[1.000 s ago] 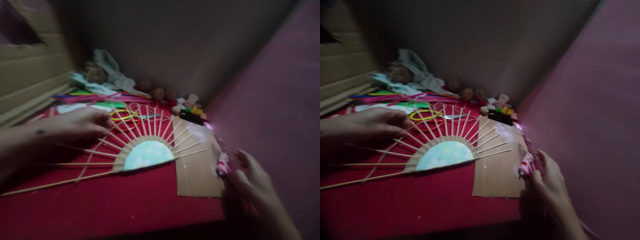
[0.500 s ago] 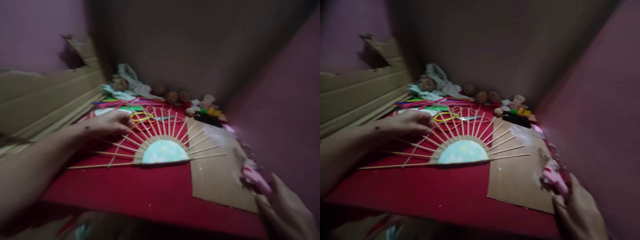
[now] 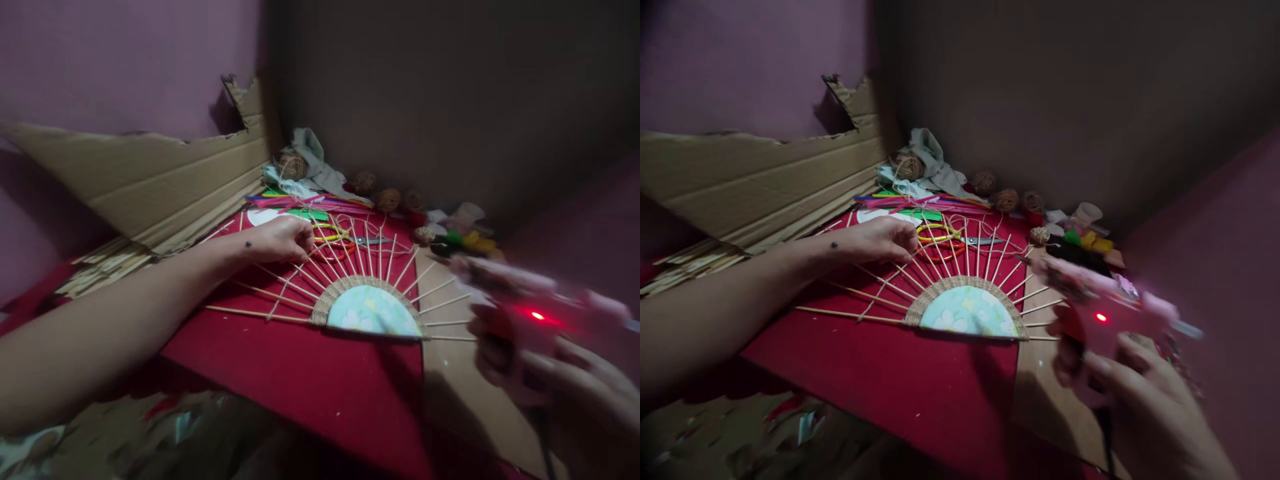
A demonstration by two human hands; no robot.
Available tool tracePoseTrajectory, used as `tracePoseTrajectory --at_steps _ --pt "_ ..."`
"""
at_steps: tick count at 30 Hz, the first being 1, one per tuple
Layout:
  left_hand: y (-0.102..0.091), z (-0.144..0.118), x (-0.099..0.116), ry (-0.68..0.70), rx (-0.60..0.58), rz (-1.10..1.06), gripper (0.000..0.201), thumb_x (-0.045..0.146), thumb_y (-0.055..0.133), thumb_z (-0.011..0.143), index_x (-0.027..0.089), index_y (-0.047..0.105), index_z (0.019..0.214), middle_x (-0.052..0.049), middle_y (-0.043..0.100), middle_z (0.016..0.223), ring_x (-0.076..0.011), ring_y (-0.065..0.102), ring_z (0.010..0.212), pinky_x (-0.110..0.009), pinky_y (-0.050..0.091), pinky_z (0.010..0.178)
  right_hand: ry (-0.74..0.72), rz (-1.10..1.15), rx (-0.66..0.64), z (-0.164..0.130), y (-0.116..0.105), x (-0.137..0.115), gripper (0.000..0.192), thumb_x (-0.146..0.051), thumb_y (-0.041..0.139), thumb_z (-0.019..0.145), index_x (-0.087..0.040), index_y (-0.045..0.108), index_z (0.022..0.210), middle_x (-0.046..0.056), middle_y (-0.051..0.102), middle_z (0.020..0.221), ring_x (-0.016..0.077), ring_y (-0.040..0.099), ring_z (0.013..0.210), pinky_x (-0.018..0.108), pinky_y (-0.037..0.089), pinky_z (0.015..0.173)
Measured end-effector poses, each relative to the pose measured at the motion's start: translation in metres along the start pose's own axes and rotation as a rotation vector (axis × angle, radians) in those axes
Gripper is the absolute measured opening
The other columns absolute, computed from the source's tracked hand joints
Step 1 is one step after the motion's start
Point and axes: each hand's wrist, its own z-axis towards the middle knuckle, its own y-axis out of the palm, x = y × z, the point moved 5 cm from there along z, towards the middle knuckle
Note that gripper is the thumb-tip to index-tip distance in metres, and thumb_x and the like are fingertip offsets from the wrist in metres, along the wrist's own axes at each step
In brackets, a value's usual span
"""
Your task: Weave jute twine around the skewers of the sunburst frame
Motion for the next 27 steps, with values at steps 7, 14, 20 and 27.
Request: tracePoseTrajectory --at_steps 7,14,20,27 --pt "-0.001 0.001 0.0 0.068 0.012 0.003 0.019 0.022 0.067 0.06 0.015 0.056 0.074 0.002 0.056 0.064 -0.0095 0.048 0.056 -0.024 0.033 0.052 0.142 0.632 -0.47 0.051 0.111 -0.088 0.024 -0.035 0.065 0.071 -0.015 0.07 0.083 0.004 0.063 0.064 0.0141 0.054 0.057 0.025 0.041 0.053" --pt "0.002 0.006 -0.01 0.031 -0.026 -0.085 0.022 0.021 0.066 0.06 0.016 0.056 0.079 0.002 0.055 0.061 -0.0093 0.047 0.049 -0.025 0.033 0.048 0.159 0.548 -0.519 0.058 0.126 -0.071 0.03 -0.041 0.066 0.072 -0.013 0.07 0.082 0.001 0.057 0.062 0.0104 0.044 0.053 0.022 0.03 0.048" --pt "0.003 0.007 -0.011 0.015 -0.038 -0.131 0.021 0.019 0.065 0.058 0.017 0.055 0.077 0.003 0.054 0.058 -0.0093 0.047 0.047 -0.025 0.031 0.046 0.171 0.494 -0.517 0.06 0.128 -0.074 0.032 -0.045 0.067 0.071 -0.014 0.067 0.074 0.0 0.053 0.059 0.0087 0.04 0.051 0.021 0.027 0.046" --pt "0.003 0.004 -0.008 -0.001 -0.036 -0.124 0.021 0.021 0.064 0.06 0.017 0.056 0.078 0.003 0.052 0.054 -0.0094 0.045 0.046 -0.025 0.03 0.047 0.201 0.476 -0.531 0.06 0.132 -0.074 0.031 -0.046 0.066 0.072 -0.015 0.066 0.078 -0.002 0.051 0.059 0.0076 0.038 0.048 0.02 0.026 0.043"
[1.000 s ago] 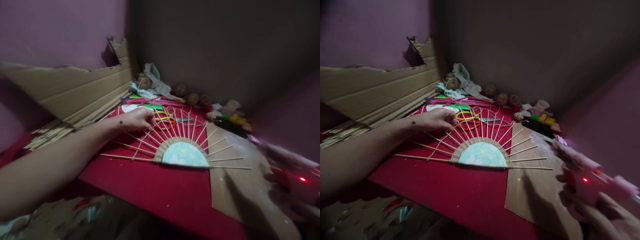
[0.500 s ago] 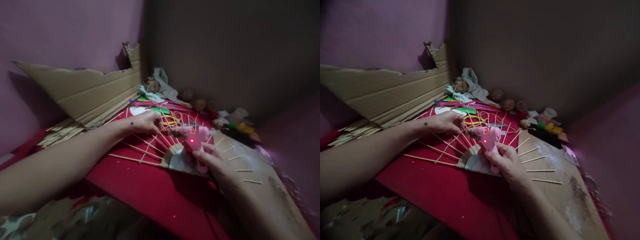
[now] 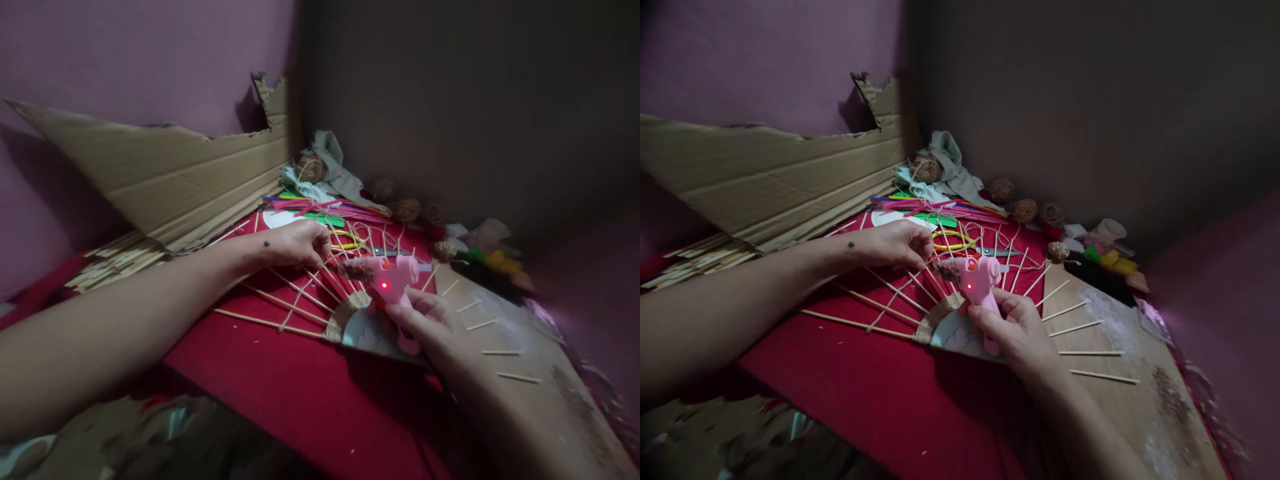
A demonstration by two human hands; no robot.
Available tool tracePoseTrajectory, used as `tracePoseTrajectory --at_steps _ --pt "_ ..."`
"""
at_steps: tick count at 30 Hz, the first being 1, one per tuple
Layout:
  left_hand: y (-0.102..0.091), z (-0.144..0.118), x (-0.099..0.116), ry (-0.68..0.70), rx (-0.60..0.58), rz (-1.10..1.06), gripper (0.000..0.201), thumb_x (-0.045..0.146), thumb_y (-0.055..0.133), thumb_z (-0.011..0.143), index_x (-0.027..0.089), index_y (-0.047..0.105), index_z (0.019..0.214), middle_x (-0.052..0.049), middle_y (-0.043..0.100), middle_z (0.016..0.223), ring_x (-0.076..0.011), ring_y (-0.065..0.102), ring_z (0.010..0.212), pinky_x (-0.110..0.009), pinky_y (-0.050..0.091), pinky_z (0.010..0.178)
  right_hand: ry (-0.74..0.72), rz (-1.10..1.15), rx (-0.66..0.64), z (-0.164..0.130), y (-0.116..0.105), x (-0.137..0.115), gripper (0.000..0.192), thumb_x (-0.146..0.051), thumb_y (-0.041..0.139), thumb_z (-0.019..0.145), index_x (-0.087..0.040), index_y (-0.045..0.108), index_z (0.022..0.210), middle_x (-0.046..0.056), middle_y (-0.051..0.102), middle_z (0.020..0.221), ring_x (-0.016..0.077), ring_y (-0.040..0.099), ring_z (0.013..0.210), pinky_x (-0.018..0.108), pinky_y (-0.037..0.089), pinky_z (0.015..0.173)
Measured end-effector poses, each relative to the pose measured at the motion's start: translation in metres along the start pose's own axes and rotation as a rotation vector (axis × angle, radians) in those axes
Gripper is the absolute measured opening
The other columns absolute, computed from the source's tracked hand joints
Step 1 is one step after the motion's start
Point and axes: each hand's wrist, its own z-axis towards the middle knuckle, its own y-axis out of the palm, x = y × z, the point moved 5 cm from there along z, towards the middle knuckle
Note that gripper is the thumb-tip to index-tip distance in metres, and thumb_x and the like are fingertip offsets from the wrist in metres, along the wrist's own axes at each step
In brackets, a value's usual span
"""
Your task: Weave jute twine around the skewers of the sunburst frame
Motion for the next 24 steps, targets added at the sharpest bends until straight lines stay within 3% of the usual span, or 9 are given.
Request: tracePoseTrajectory --at_steps 7,13,24 --pt "-0.0009 0.0011 0.002 0.001 0.022 0.023 0.019 0.016 0.065 0.059 0.016 0.056 0.075 0.003 0.053 0.056 -0.0084 0.046 0.047 -0.024 0.032 0.047 0.012 -0.039 0.022 0.0012 0.0027 -0.0044 0.031 -0.044 0.067 0.071 -0.016 0.057 0.063 -0.002 0.049 0.057 0.0072 0.038 0.047 0.02 0.026 0.042" --pt "0.0003 0.0026 -0.0025 0.0 0.017 -0.006 0.018 0.017 0.065 0.059 0.017 0.055 0.074 0.004 0.052 0.053 -0.0081 0.046 0.044 -0.024 0.031 0.045 0.035 -0.022 -0.008 0.0024 0.0044 -0.0023 0.029 -0.044 0.067 0.07 -0.016 0.065 0.077 -0.003 0.048 0.057 0.0079 0.037 0.048 0.02 0.025 0.043" --pt "0.0002 0.0037 -0.0038 0.005 0.01 -0.002 0.019 0.017 0.067 0.06 0.017 0.055 0.075 0.005 0.053 0.053 -0.0081 0.046 0.045 -0.026 0.03 0.049 0.029 -0.027 -0.03 0.0041 0.0061 -0.001 0.033 -0.047 0.066 0.072 -0.015 0.066 0.08 -0.003 0.045 0.059 0.0072 0.034 0.049 0.02 0.023 0.043"
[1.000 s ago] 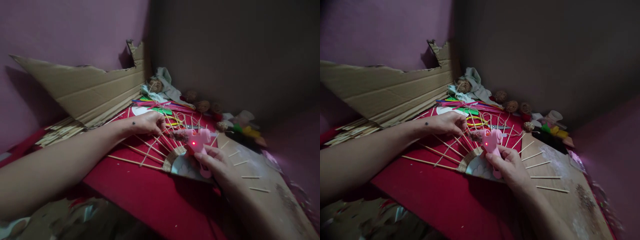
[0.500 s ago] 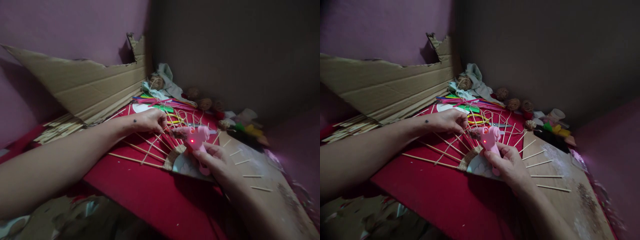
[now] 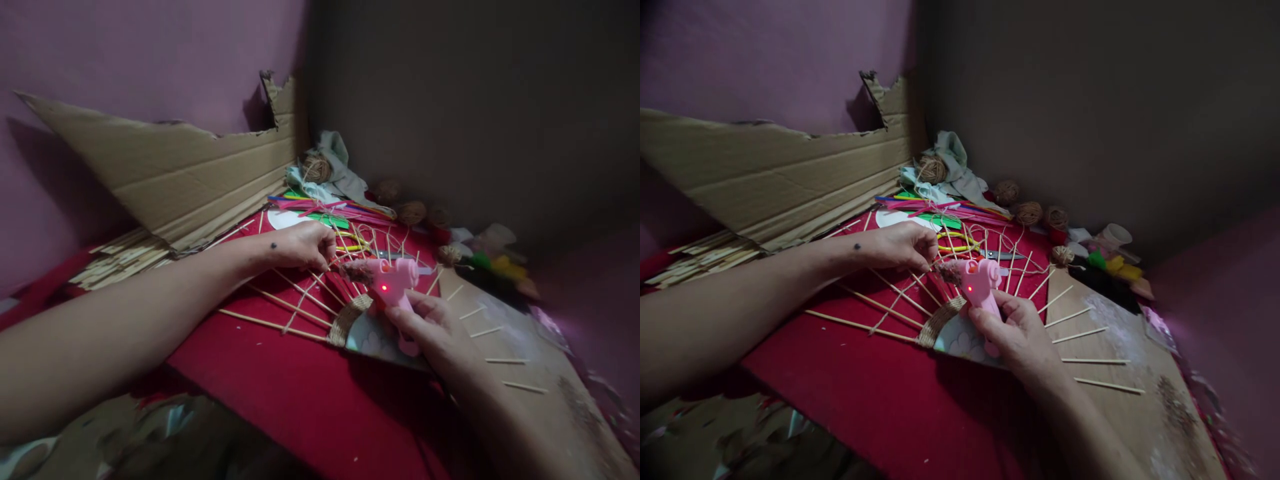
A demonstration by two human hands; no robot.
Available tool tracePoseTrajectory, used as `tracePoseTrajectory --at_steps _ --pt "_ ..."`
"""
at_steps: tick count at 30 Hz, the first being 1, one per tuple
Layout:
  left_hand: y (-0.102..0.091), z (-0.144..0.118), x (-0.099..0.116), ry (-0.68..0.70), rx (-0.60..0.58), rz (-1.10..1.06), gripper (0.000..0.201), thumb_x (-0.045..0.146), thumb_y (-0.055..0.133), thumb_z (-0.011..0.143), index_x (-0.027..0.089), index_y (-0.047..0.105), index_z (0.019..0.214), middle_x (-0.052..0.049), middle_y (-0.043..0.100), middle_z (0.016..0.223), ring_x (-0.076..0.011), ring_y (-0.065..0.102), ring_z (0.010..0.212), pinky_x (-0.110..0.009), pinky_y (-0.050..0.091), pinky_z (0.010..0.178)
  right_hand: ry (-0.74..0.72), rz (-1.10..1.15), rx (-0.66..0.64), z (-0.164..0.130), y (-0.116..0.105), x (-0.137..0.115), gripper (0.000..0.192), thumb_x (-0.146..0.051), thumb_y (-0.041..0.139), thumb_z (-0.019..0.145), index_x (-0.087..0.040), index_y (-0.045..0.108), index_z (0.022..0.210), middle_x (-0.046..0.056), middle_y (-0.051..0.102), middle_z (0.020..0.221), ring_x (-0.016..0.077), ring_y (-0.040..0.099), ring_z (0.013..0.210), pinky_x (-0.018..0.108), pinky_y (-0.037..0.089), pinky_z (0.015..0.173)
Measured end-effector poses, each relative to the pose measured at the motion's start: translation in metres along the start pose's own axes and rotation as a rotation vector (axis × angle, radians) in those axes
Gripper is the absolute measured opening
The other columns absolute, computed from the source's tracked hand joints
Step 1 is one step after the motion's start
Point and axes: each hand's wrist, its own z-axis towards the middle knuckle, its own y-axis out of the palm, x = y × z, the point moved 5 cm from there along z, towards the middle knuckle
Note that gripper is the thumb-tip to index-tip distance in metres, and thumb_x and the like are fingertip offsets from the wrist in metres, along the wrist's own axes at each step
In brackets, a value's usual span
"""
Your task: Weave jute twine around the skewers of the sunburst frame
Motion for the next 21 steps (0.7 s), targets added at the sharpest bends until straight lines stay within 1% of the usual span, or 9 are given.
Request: tracePoseTrajectory --at_steps 8,15,21 --pt "0.0017 0.0001 -0.0016 -0.014 -0.018 -0.049 0.02 0.017 0.066 0.061 0.018 0.054 0.078 0.005 0.051 0.052 -0.0094 0.046 0.043 -0.026 0.03 0.047 0.007 0.024 -0.018 -0.0012 -0.0011 0.0032 0.033 -0.047 0.066 0.073 -0.015 0.066 0.082 -0.003 0.043 0.058 0.0065 0.034 0.048 0.019 0.023 0.043" --pt "0.0011 -0.0033 0.0043 -0.026 0.011 -0.007 0.018 0.016 0.065 0.062 0.017 0.053 0.075 0.006 0.048 0.047 -0.0091 0.045 0.042 -0.025 0.03 0.047 0.008 0.006 -0.004 -0.0011 0.0 0.0025 0.034 -0.048 0.066 0.073 -0.015 0.062 0.075 -0.003 0.043 0.058 0.0057 0.034 0.048 0.018 0.023 0.042" --pt "-0.0001 -0.0031 0.007 -0.004 0.01 0.032 0.019 0.015 0.067 0.06 0.016 0.053 0.073 0.005 0.05 0.052 -0.0086 0.045 0.045 -0.024 0.03 0.046 -0.023 -0.022 -0.007 0.0005 -0.0009 0.0023 0.032 -0.047 0.065 0.073 -0.015 0.062 0.074 -0.004 0.041 0.056 0.0055 0.032 0.047 0.018 0.021 0.042"
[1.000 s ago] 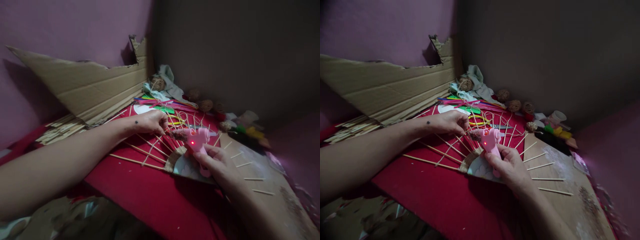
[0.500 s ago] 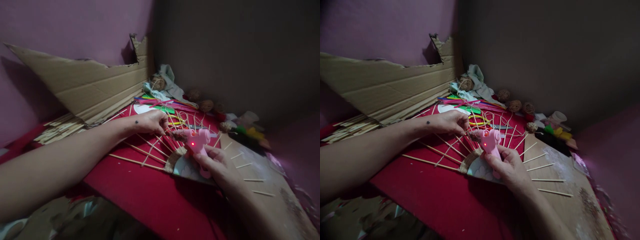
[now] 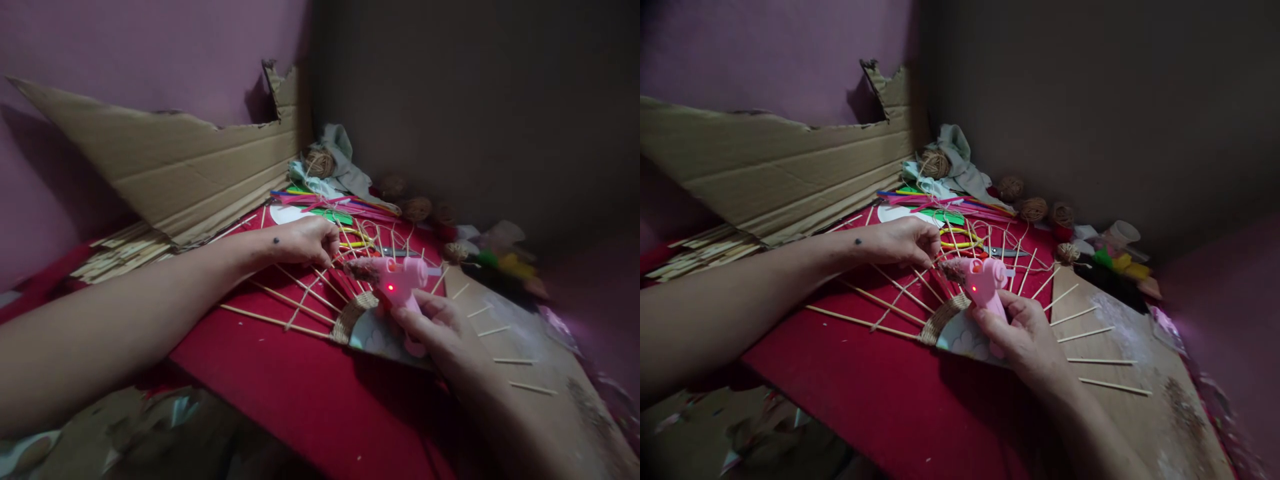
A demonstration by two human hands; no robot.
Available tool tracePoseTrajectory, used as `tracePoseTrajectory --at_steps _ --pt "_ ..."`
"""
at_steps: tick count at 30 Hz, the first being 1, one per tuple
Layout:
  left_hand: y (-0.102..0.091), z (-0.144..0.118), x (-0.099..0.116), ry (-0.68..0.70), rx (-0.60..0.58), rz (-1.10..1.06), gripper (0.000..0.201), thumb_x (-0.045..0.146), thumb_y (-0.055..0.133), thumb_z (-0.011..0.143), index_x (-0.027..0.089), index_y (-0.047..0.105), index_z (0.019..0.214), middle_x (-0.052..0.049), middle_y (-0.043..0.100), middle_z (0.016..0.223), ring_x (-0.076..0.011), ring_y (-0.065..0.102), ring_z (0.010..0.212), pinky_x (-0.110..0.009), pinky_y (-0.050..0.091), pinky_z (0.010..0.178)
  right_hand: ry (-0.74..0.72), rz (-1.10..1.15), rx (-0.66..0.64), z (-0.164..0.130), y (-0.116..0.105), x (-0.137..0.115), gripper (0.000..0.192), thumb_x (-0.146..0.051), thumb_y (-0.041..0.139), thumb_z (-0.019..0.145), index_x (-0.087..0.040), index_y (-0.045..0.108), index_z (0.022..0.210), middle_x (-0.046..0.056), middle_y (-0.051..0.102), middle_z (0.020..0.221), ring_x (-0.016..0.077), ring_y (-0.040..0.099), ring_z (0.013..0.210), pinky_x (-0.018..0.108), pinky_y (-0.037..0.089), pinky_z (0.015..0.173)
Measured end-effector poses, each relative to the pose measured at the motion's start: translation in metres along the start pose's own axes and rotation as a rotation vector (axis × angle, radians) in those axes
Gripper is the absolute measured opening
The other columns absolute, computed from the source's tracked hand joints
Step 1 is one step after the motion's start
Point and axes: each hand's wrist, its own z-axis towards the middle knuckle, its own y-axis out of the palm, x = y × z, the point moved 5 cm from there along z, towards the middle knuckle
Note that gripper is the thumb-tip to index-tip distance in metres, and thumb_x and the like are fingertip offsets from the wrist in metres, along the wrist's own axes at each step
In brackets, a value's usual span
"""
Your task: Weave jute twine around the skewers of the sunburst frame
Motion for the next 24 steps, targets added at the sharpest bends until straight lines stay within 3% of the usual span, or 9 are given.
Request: tracePoseTrajectory --at_steps 24 --pt "-0.0001 0.0017 -0.0029 -0.017 -0.011 0.01 0.02 0.016 0.066 0.061 0.016 0.055 0.077 0.002 0.056 0.062 -0.0087 0.047 0.049 -0.024 0.032 0.048 -0.003 -0.01 -0.005 -0.0029 0.0007 0.0022 0.035 -0.049 0.064 0.075 -0.016 0.056 0.072 -0.005 0.038 0.057 0.0053 0.03 0.047 0.018 0.021 0.042"
